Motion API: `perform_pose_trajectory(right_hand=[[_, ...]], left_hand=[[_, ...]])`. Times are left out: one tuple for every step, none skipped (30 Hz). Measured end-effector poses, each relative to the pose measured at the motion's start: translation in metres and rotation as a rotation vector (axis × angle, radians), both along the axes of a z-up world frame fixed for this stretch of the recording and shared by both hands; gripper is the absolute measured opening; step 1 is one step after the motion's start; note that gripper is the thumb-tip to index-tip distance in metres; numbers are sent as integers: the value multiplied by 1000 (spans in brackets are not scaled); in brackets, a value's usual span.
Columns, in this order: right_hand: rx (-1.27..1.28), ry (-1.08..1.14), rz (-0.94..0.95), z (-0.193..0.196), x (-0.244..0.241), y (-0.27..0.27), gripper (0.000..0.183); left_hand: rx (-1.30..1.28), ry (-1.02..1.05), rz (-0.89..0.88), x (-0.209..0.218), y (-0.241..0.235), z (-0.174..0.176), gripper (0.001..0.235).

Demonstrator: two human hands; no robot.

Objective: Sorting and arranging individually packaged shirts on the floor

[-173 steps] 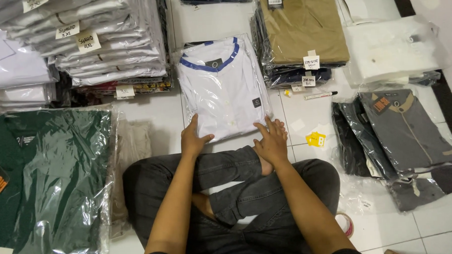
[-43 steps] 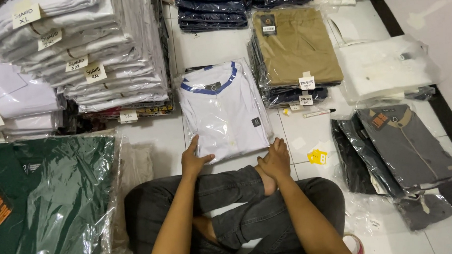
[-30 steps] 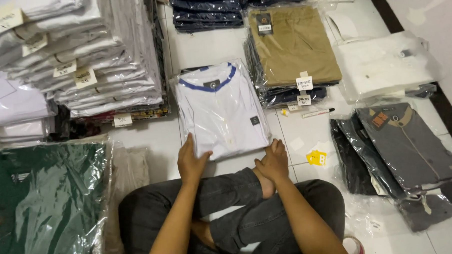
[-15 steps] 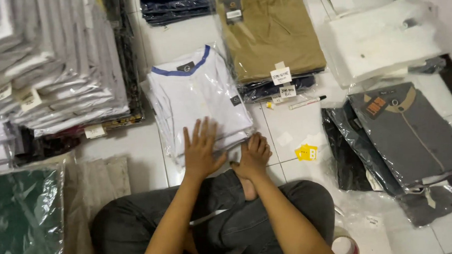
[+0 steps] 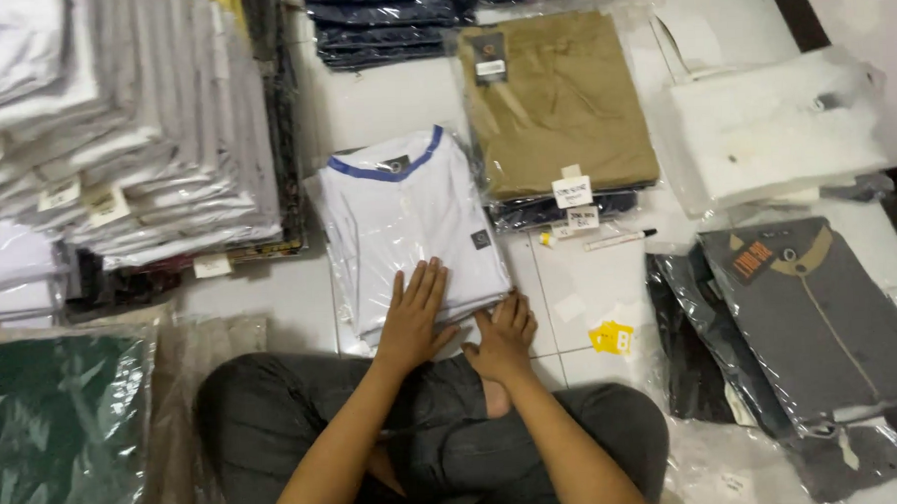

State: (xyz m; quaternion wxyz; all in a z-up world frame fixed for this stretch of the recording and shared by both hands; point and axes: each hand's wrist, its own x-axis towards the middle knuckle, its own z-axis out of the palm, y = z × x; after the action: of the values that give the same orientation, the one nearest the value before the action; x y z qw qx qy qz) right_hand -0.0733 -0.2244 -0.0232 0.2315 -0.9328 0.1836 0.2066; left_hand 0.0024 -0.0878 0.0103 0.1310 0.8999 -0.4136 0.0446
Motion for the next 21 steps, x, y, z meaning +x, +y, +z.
perform_pose_trajectory(right_hand=[[-5, -7, 9, 3, -3, -2, 59], [26, -9, -15, 5, -5, -1, 60], [58, -12, -39, 7, -7, 0, 61], [55, -17, -39, -2, -8, -4, 61], [99, -87, -44, -10, -7, -9, 56], [139, -148, -50, -19, -11, -15, 51], [133, -143, -51, -40, -11, -25, 51], [209, -284, -192, -61, -10, -35, 52], [285, -426, -332, -82, -8, -46, 54], [283, -425, -328, -62, -8, -45, 54], [257, -542, -457, -43, -8, -45, 38], [230, -652, -586, -24, -11, -44, 27], [228, -644, -582, -10, -8, -40, 27], [-17, -808, -425, 4, -2, -36, 28], [-263, -961, -257, 18, 4, -31, 29], [-263, -952, -254, 22, 7, -28, 29], [-287, -1002, -83, 25, 10, -25, 43], [-308, -1045, 93, 29, 12, -24, 57], [-307, -1034, 101, 29, 9, -18, 57], [-285, -949, 183, 30, 9, -13, 68], [-263, -864, 264, 32, 8, -9, 79]], left_hand=[[-5, -7, 9, -1, 4, 5, 90], [-98, -15, 43, -2, 10, 9, 87], [-191, -24, 76, -2, 16, 14, 85], [-195, -28, 75, 3, 26, 10, 85], [-281, -4, 220, 9, 35, 6, 82], [-368, 32, 367, 12, 43, 1, 78], [-373, 39, 368, 19, 54, -8, 78], [-322, 196, 542, 26, 65, -17, 68], [-269, 353, 715, 34, 76, -25, 58], [-273, 355, 718, 40, 83, -32, 58], [-365, 548, 702, 45, 89, -40, 53], [-454, 747, 684, 47, 96, -49, 48], [-454, 753, 690, 46, 96, -66, 48], [-521, 797, 717, 46, 97, -84, 45], [-588, 841, 745, 46, 97, -101, 41], [-586, 849, 750, 44, 95, -86, 41], [-611, 890, 749, 42, 93, -71, 37], [-640, 933, 750, 39, 88, -56, 34], [-641, 944, 758, 37, 91, -70, 34], [-689, 1026, 741, 38, 92, -81, 36], [-737, 1107, 723, 38, 93, -93, 39]])
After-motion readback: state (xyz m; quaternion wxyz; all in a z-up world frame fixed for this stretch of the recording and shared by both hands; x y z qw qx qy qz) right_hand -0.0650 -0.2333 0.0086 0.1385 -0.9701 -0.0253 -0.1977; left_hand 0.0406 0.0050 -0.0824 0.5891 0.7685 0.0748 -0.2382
